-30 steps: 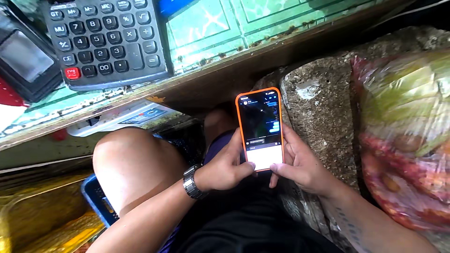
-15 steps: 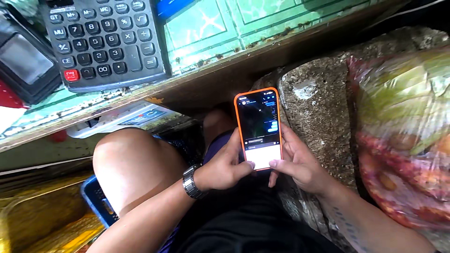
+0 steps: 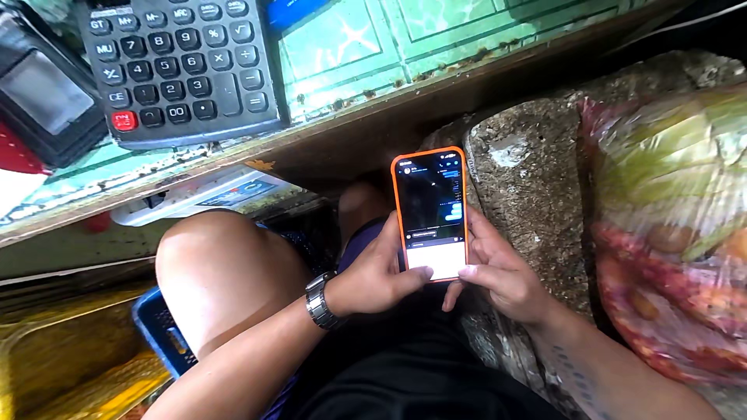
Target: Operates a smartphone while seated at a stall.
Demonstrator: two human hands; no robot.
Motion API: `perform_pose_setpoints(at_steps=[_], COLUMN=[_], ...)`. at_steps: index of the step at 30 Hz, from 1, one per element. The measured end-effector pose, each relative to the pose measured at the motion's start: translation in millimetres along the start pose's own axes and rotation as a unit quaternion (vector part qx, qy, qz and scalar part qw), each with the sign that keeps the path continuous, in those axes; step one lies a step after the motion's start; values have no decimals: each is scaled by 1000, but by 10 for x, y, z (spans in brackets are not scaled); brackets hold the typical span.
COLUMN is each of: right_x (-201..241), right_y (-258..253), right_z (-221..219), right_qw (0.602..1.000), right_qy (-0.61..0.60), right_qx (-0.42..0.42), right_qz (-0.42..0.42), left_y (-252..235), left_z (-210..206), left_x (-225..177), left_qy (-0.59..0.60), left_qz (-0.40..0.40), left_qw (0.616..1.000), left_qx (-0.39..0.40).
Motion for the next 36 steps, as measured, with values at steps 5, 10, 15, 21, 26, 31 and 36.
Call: perform_pose_setpoints(at_steps=[5, 10, 15, 21, 26, 31, 36], right_x=[2, 4, 2, 1, 7, 0, 3], right_y=[2, -1, -2, -7, -7, -10, -12], right_z=[2, 3, 4, 6, 4, 8, 2], right_qw=[1000, 1000, 1000, 1000, 1000, 1000, 1000], right_qy=[4, 2, 4, 5, 6, 4, 3], right_qx=[-11, -13, -13, -6, -11, -3, -1], right_qz=[-9, -10, -8, -9, -15, -13, -17], left_y=[-7, -10, -4, -8, 1, 13, 18], left_z=[-1, 0, 2, 9, 31, 31, 32], left_x=[4, 11, 9, 17, 31, 32, 29], left_qy=[2, 6, 9, 12, 2, 17, 19], left_qz=[-2, -6, 0, -5, -6, -7, -8], left_qw=[1000, 1000, 1000, 1000, 1000, 1000, 999], left_qx=[1, 5, 10, 13, 17, 23, 25])
Point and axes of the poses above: each hand's wrist, its own y-axis away from the middle knuckle, its own z-axis out of the back of the hand, x = y × z, the point moved 5 cm from there along -y, towards the middle knuckle, and after that the axes turned 7 degrees about -z, right-handed, at the moved point
